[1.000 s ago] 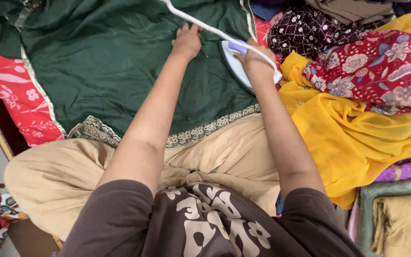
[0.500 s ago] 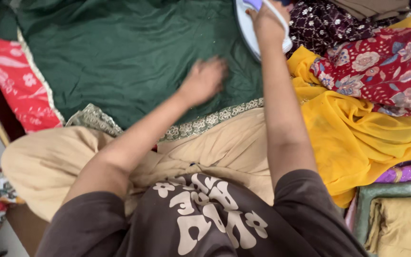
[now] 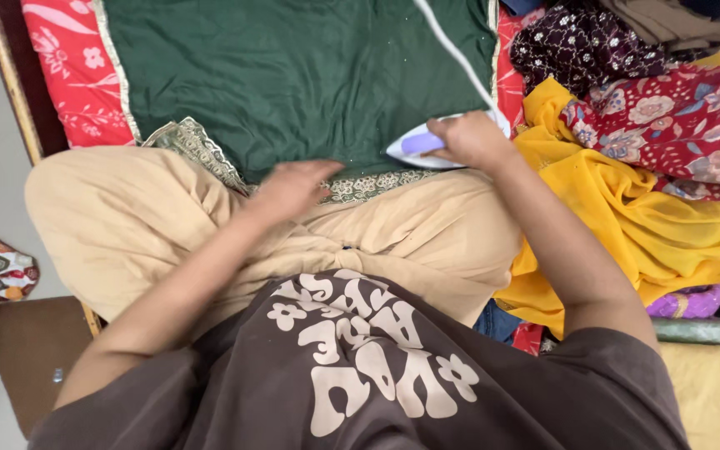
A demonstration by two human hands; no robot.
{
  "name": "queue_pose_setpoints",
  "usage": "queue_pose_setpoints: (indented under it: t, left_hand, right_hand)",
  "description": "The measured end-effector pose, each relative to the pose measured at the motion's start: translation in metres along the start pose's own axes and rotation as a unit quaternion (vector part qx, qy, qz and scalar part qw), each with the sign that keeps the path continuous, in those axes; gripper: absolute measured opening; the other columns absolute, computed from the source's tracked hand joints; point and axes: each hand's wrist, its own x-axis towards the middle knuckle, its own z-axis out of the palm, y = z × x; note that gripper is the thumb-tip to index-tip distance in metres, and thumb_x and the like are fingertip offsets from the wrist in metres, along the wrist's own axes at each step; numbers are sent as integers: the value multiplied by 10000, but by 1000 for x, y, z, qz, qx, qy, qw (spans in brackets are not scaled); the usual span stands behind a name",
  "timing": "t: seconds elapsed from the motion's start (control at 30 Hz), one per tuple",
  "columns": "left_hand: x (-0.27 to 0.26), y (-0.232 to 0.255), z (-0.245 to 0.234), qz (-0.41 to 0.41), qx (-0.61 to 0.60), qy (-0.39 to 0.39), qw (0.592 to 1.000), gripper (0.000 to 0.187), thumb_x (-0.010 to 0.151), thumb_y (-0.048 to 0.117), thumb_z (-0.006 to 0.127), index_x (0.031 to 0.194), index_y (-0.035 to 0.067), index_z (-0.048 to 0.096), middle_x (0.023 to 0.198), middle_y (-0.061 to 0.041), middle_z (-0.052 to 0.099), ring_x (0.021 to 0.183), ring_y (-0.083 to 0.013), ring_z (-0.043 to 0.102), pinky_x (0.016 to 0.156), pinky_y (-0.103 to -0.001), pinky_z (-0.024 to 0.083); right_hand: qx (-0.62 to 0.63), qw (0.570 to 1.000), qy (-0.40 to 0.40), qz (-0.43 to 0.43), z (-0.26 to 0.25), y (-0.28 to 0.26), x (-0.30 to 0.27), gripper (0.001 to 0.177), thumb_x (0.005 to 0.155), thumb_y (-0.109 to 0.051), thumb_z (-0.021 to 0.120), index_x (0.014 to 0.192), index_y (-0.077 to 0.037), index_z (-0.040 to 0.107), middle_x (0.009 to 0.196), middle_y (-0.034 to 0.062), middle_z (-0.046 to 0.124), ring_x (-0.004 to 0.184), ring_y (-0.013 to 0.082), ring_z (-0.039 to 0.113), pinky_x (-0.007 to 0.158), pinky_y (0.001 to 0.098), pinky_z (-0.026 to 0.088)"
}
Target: The person irons a green garment by hand using an iron on a bed, smoothing the fabric and moving the iron across various sections of the item.
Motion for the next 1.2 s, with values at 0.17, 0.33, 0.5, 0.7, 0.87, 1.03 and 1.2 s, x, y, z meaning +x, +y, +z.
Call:
queue_pose_setpoints:
  t: [0.17, 0.33, 0.5, 0.7, 0.87, 1.03, 1.2]
  left_hand:
    - [-39, -91, -85, -225, 68, -45, 971, 639, 903, 451, 692, 1471, 212, 526, 1504, -107, 506, 1343, -339, 499, 1082, -468, 400]
    - [-74, -216, -145, -363, 28, 109, 925, 551, 1045, 455, 645, 1468, 103, 632, 1386, -216, 691, 1260, -366, 659, 1113, -491, 497]
    - [-45, -296, -119, -448, 79, 266, 850, 1134, 753, 734, 836, 1398, -100, 420, 1250, -309, 583, 1103, -495, 597, 811, -575, 492]
    - [-51, -318, -112, -442, -39, 232, 866, 816, 776, 654, 902, 1171, -14, 647, 1065, -198, 717, 998, -355, 677, 883, -468, 514]
    - [-36, -322, -115, -412, -48, 206, 886, 653, 833, 603, 913, 993, -1, 724, 887, -184, 724, 809, -330, 694, 768, -469, 536]
    - [-36, -341, -105, -423, -76, 199, 881, 461, 923, 423, 868, 987, -9, 721, 877, -183, 712, 755, -332, 694, 724, -432, 534]
    - [-35, -368, -86, -276, -325, 287, 858, 264, 937, 186, 786, 1114, 4, 712, 1012, -104, 743, 834, -182, 665, 678, -361, 530]
  right_hand:
    - [-40, 989, 97, 100, 15, 3, 10, 512, 890, -532, 780, 961, -53, 614, 847, 177, 735, 717, 372, 724, 641, 490, 573]
    - [26, 934, 203, 293, 24, 57, 64, 543, 872, -493, 823, 1065, -24, 630, 900, 219, 740, 785, 404, 719, 706, 507, 558]
    - [38, 968, 124, 215, 0, 64, 76, 540, 855, -516, 848, 1036, -34, 687, 846, 226, 727, 790, 404, 709, 743, 505, 559]
    - [17, 999, -4, 28, 5, -21, 19, 472, 844, -540, 796, 988, -105, 684, 774, 154, 726, 719, 368, 713, 673, 487, 568]
    - [-16, 996, 66, 56, 14, -26, 17, 493, 890, -533, 800, 957, -75, 629, 778, 156, 714, 703, 365, 711, 628, 488, 559]
    - [-28, 939, 212, 268, 18, 33, 91, 547, 832, -524, 864, 973, -38, 657, 711, 165, 737, 661, 375, 714, 664, 524, 550]
    - [12, 971, 161, 177, -8, 30, 131, 523, 897, -537, 853, 993, -52, 681, 796, 189, 726, 731, 382, 712, 691, 481, 574]
